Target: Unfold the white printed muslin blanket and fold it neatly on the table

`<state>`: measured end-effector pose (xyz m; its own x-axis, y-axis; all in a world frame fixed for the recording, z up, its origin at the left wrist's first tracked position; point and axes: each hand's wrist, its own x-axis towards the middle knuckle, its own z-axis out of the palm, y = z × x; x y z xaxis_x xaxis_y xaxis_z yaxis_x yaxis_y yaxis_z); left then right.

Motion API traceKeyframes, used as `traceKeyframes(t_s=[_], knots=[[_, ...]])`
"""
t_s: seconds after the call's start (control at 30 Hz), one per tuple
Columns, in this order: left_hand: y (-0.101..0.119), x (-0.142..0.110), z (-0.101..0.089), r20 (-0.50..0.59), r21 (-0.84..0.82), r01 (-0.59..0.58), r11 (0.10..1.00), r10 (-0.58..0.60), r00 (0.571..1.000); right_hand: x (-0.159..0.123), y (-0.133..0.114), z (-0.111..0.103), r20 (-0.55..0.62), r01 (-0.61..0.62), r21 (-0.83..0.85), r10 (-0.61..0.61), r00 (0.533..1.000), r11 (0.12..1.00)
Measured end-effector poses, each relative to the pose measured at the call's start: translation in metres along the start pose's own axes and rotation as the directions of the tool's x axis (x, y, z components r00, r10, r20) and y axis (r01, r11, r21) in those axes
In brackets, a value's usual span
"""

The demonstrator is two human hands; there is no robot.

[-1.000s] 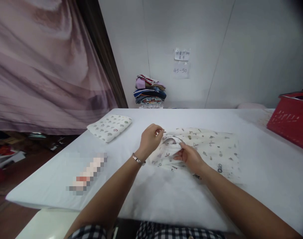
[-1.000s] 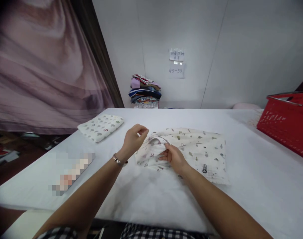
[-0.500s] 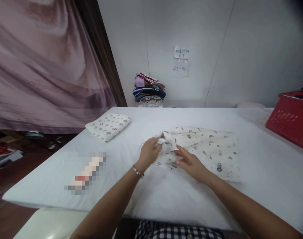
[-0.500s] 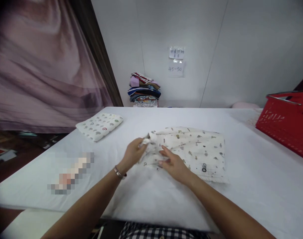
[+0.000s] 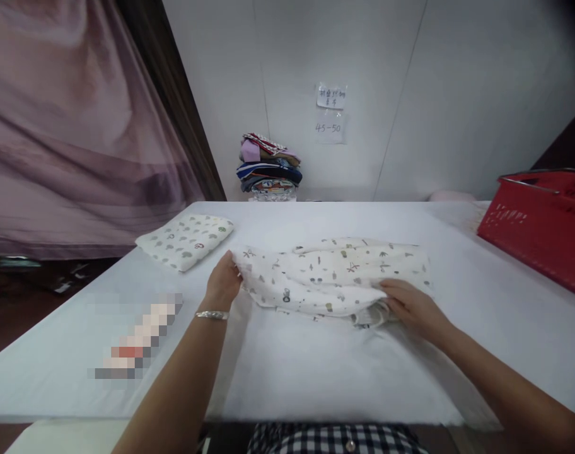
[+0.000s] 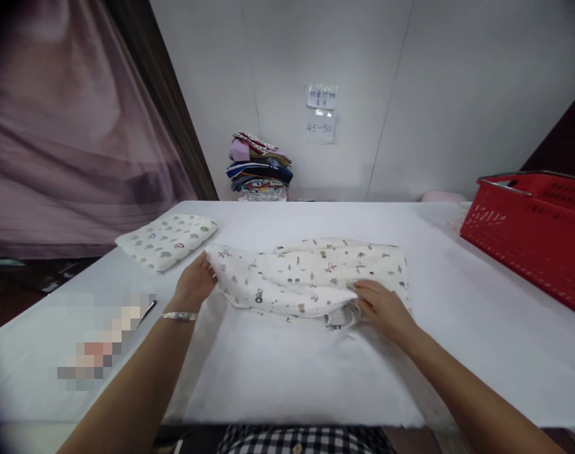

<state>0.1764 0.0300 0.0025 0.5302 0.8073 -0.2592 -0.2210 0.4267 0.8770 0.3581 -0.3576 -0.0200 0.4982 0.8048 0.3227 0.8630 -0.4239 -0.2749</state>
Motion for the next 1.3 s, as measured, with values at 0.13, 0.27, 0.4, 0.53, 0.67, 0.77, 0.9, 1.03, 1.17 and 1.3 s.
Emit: traceKeyframes(t_s=[0.13, 0.27, 0.4, 0.53, 0.67, 0.77, 0.9, 1.03, 1.17, 1.3], knots=[[-0.006, -0.004, -0.003, 0.052, 0.211, -0.128, 0.969, 0.119, 0.991, 0.031, 0.009, -0.044, -0.068, -0.120, -0.147, 0.111, 0.991, 0.982], [0.003, 0.011, 0.009, 0.014, 0.175, -0.239, 0.955, 0.240, 0.971, 0.087, 0.038, -0.079, -0.134, -0.202, -0.233, 0.175, 0.976, 0.951], [0.024, 0.037, 0.035, 0.044, -0.072, -0.255, 0.964, 0.259, 0.965, 0.159, 0.062, -0.091, -0.248, -0.351, 0.104, 0.366, 0.897, 0.930], [0.028, 0.049, 0.058, 0.239, -0.114, -0.250, 0.962, 0.270, 0.933, 0.205, 0.065, -0.082, -0.379, -0.312, 0.514, 0.538, 0.753, 0.799], [0.004, 0.046, 0.064, 0.239, 0.259, -0.362, 0.896, 0.303, 0.922, 0.196, 0.058, -0.059, -0.309, -0.252, 0.567, 0.487, 0.817, 0.784], [-0.018, 0.034, 0.060, 0.215, 0.615, -0.363, 0.700, 0.294, 0.931, 0.162, 0.053, -0.047, -0.154, -0.332, 0.364, 0.408, 0.900, 0.870], [-0.046, -0.009, 0.064, 0.480, 0.732, -0.539, 0.416, 0.246, 0.842, 0.105, 0.046, -0.036, -0.014, -0.365, 0.012, 0.365, 0.931, 0.931], [-0.078, -0.070, 0.083, 0.725, 0.624, -0.662, 0.415, 0.010, 0.689, 0.057, 0.036, -0.019, 0.071, -0.291, -0.173, 0.307, 0.949, 0.941], [-0.113, -0.102, 0.103, 0.814, 0.459, -0.686, 0.565, 0.042, 0.580, 0.034, 0.040, -0.006, 0.114, -0.226, -0.202, 0.253, 0.961, 0.953], [-0.135, -0.101, 0.123, 0.802, 0.528, -0.748, 0.403, 0.053, 0.595, 0.044, 0.059, -0.016, 0.046, -0.364, 0.035, 0.363, 0.931, 0.931]])
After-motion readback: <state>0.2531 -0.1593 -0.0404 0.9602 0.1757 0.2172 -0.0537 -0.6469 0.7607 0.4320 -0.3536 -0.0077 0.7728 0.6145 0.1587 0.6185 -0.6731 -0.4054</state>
